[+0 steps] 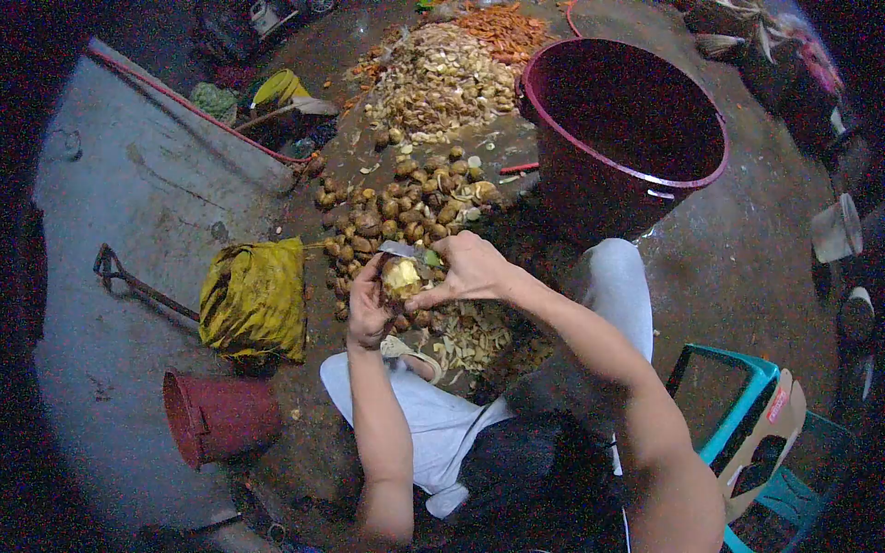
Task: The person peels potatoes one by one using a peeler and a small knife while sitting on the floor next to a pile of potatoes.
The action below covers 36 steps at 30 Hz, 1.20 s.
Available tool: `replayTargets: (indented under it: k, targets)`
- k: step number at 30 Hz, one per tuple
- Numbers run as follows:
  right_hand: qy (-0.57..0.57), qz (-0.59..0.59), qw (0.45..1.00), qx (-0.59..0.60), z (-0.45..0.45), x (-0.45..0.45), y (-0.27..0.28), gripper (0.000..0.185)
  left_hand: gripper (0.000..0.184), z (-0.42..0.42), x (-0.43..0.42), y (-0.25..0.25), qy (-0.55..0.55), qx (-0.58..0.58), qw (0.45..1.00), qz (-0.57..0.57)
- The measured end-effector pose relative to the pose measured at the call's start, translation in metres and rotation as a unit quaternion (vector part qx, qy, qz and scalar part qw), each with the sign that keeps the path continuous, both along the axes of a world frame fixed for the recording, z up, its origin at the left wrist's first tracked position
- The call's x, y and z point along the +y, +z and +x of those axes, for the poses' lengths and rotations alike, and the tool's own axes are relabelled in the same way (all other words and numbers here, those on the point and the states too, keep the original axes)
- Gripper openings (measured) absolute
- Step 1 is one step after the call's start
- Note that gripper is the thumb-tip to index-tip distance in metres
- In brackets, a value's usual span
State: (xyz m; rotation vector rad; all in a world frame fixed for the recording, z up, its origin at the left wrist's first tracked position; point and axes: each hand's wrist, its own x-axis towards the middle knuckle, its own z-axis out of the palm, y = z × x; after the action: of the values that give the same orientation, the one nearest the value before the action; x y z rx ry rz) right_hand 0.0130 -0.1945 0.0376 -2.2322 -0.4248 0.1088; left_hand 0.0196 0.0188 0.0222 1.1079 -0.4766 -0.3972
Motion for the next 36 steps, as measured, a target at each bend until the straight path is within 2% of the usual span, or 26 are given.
replayTargets:
  k: [2, 4, 5, 8, 11, 13, 14, 15, 17, 19, 21, 22, 29, 32, 34, 36]
  targets:
    - [-0.001, -0.002, 1.0, -0.018, -0.002, 0.0, -0.001, 0.081, 0.073, 0.001, 0.0, -0.004, 0.001, -0.014, 1.0, 0.014]
    - [-0.018, -0.089, 0.995, -0.046, -0.005, 0.002, 0.003, 0.076, 0.069, 0.002, -0.001, -0.007, 0.026, -0.034, 0.999, 0.012]
    - [-0.018, -0.089, 0.995, -0.045, -0.007, 0.004, 0.002, 0.076, 0.069, 0.001, -0.001, -0.007, 0.027, -0.033, 0.999, 0.013]
    - [-0.056, -0.094, 0.985, -0.132, -0.012, 0.012, -0.003, 0.06, 0.065, -0.002, -0.005, -0.009, 0.078, -0.024, 0.996, 0.047]
    - [-0.027, -0.156, 0.983, -0.089, -0.006, 0.009, -0.003, 0.059, 0.063, -0.001, -0.009, -0.014, 0.094, -0.037, 0.995, 0.001]
    - [-0.025, -0.14, 0.986, -0.087, -0.01, 0.008, 0.003, 0.059, 0.069, 0.001, -0.014, -0.016, 0.117, -0.053, 0.992, -0.004]
    - [-0.023, -0.126, 0.988, -0.086, -0.011, 0.008, 0.006, 0.06, 0.08, 0.003, -0.015, -0.016, 0.112, -0.034, 0.993, -0.014]
    - [-0.021, -0.126, 0.988, -0.086, -0.01, 0.008, 0.005, 0.06, 0.08, 0.003, -0.014, -0.016, 0.114, -0.034, 0.993, -0.014]
    - [-0.074, 0.04, 0.995, -0.063, -0.007, 0.008, 0.003, 0.062, 0.075, 0.003, -0.011, -0.014, 0.114, 0.017, 0.99, -0.083]
    - [-0.078, 0.031, 0.995, -0.044, -0.004, 0.004, 0.006, 0.072, 0.078, -0.001, -0.012, -0.009, 0.096, 0.023, 0.99, -0.103]
    - [-0.047, -0.037, 0.998, -0.016, -0.003, 0.001, 0.004, 0.084, 0.079, -0.001, -0.01, -0.012, 0.063, 0.025, 0.994, -0.082]
    - [-0.061, 0.006, 0.998, -0.023, -0.004, 0.004, 0.001, 0.091, 0.08, -0.001, -0.01, -0.012, 0.046, 0.035, 0.996, -0.073]
    - [-0.047, -0.003, 0.998, -0.033, -0.006, 0.004, 0.006, 0.085, 0.075, -0.003, -0.013, -0.006, 0.025, -0.005, 0.999, -0.03]
    - [-0.054, -0.04, 0.997, -0.044, -0.006, 0.006, 0.001, 0.078, 0.071, -0.004, -0.02, -0.009, 0.047, 0.004, 0.996, -0.079]
    - [-0.08, -0.093, 0.984, -0.126, -0.008, 0.009, -0.003, 0.073, 0.067, -0.002, -0.02, -0.015, 0.073, -0.01, 0.994, -0.075]
    - [-0.089, -0.103, 0.979, -0.154, -0.01, 0.014, -0.008, 0.072, 0.066, -0.001, -0.02, -0.021, 0.082, 0.008, 0.992, -0.096]
